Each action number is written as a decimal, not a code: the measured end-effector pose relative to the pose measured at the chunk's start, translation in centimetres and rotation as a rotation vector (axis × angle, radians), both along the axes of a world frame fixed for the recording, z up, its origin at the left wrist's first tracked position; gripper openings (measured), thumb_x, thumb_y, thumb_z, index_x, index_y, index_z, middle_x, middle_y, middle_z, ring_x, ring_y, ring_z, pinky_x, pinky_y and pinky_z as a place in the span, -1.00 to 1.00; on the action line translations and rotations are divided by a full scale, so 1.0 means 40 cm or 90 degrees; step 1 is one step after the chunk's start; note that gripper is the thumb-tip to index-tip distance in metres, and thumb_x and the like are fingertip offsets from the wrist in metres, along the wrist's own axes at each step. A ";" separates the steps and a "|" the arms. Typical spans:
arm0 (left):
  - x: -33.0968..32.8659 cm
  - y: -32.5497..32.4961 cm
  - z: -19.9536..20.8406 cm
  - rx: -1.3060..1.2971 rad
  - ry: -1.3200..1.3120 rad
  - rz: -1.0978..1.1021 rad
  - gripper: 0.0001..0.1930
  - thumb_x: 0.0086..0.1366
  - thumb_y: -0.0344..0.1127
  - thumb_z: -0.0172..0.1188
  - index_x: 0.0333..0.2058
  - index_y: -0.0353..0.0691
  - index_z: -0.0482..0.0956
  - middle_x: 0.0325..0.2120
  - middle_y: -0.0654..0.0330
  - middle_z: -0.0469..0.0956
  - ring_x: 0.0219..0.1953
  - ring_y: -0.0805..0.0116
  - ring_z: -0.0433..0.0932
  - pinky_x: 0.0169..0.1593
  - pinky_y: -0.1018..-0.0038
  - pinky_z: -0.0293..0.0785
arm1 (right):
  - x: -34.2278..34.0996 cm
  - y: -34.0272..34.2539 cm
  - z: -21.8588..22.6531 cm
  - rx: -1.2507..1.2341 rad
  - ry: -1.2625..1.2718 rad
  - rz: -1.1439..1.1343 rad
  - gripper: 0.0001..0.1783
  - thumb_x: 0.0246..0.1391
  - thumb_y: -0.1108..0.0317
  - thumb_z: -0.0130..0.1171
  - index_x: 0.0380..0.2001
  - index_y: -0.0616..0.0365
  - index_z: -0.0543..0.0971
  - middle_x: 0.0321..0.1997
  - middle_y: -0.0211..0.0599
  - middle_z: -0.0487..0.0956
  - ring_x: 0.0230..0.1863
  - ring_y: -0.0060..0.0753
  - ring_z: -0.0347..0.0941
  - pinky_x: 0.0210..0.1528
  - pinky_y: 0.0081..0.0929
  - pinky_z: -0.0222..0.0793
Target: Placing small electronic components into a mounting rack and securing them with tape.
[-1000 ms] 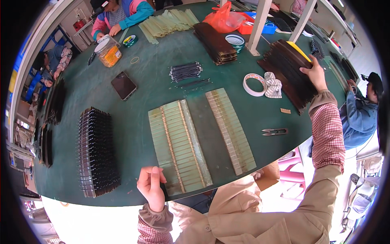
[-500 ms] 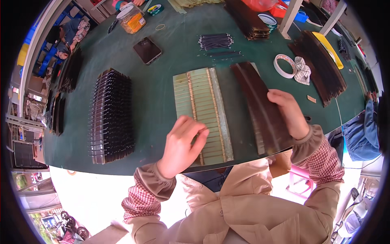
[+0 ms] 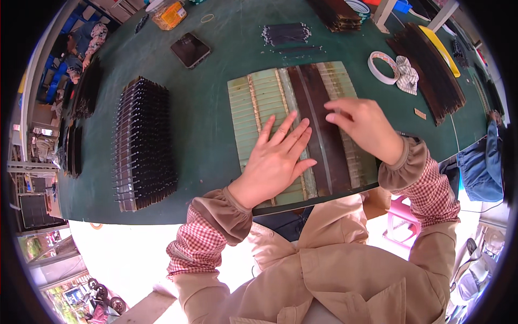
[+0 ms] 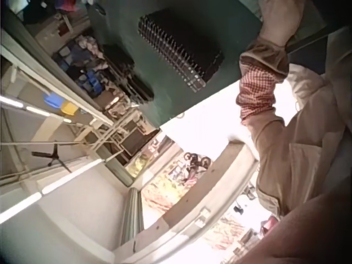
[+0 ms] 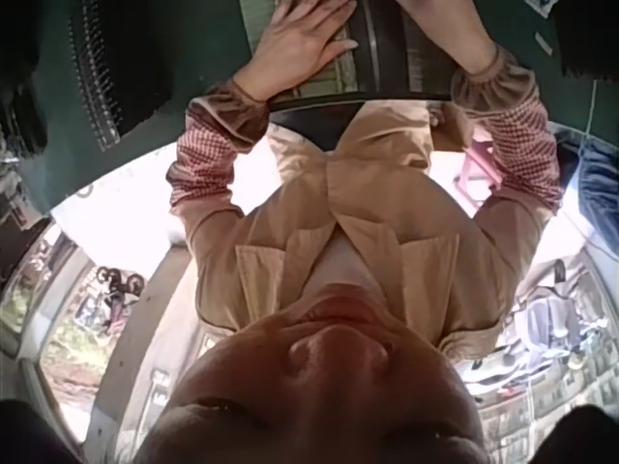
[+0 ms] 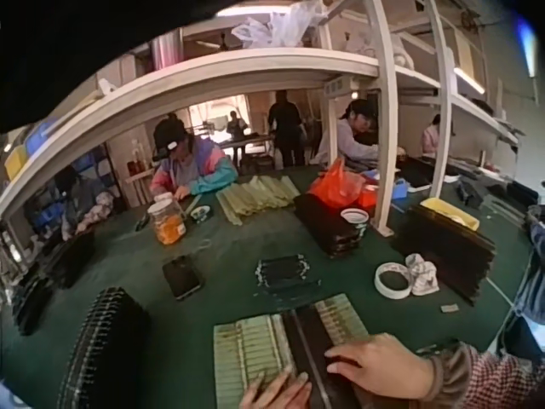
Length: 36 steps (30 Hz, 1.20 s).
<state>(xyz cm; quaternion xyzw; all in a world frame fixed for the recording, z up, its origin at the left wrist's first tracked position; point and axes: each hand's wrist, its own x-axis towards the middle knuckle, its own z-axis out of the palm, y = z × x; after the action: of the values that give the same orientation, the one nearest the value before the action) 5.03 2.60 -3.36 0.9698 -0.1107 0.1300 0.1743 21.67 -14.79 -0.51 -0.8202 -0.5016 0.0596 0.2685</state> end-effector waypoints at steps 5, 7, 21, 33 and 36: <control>0.001 0.005 0.000 0.022 0.002 0.014 -0.46 0.23 -0.11 0.20 0.10 -0.31 0.44 0.21 0.13 0.34 0.34 0.07 0.14 0.34 0.03 0.03 | 0.013 -0.068 0.033 0.094 -0.052 0.078 -0.74 -0.03 0.47 0.24 -0.20 0.26 0.57 -0.17 -0.20 0.55 -0.13 -0.05 0.44 -0.09 -0.29 0.39; -0.001 0.011 -0.005 0.015 0.005 0.018 -0.47 0.23 -0.12 0.20 0.11 -0.31 0.43 0.21 0.14 0.33 0.35 0.07 0.13 0.34 0.03 0.02 | 0.016 -0.142 0.042 0.079 -0.094 0.040 -0.69 -0.05 0.53 0.23 -0.16 0.26 0.56 -0.07 -0.18 0.51 0.00 -0.10 0.39 0.03 -0.32 0.35; 0.004 0.003 0.003 -0.064 0.037 -0.025 -0.48 0.21 -0.22 0.23 0.12 -0.30 0.42 0.23 0.16 0.31 0.35 0.06 0.12 0.35 -0.01 -0.03 | 0.156 -0.300 -0.061 0.016 -0.222 -0.190 -0.58 -0.08 0.59 0.19 -0.06 0.23 0.51 -0.03 -0.18 0.46 0.02 -0.09 0.37 0.08 -0.31 0.27; 0.005 0.004 0.012 -0.086 0.024 -0.020 -0.51 0.20 -0.25 0.24 0.08 -0.32 0.45 0.21 0.15 0.33 0.33 0.05 0.17 0.35 -0.02 -0.03 | 0.415 -0.149 -0.102 -0.042 -0.379 -0.166 -0.59 -0.11 0.52 0.24 -0.10 0.17 0.51 -0.18 -0.22 0.49 -0.04 -0.08 0.38 0.07 -0.22 0.23; 0.005 0.009 0.011 -0.100 0.006 -0.023 -0.54 0.16 -0.29 0.27 0.03 -0.34 0.48 0.16 0.10 0.38 0.30 0.00 0.20 0.31 -0.02 0.08 | 0.416 -0.083 -0.072 0.001 -0.394 -0.141 -0.57 -0.14 0.49 0.28 -0.10 0.17 0.51 -0.20 -0.21 0.48 -0.06 -0.07 0.38 0.07 -0.23 0.24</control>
<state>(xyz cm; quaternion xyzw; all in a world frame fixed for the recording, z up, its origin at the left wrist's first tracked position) 5.22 2.96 -2.91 0.9515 -0.1170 0.1302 0.2529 38.32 -18.10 -3.38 -0.8487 -0.4673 -0.2224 0.1091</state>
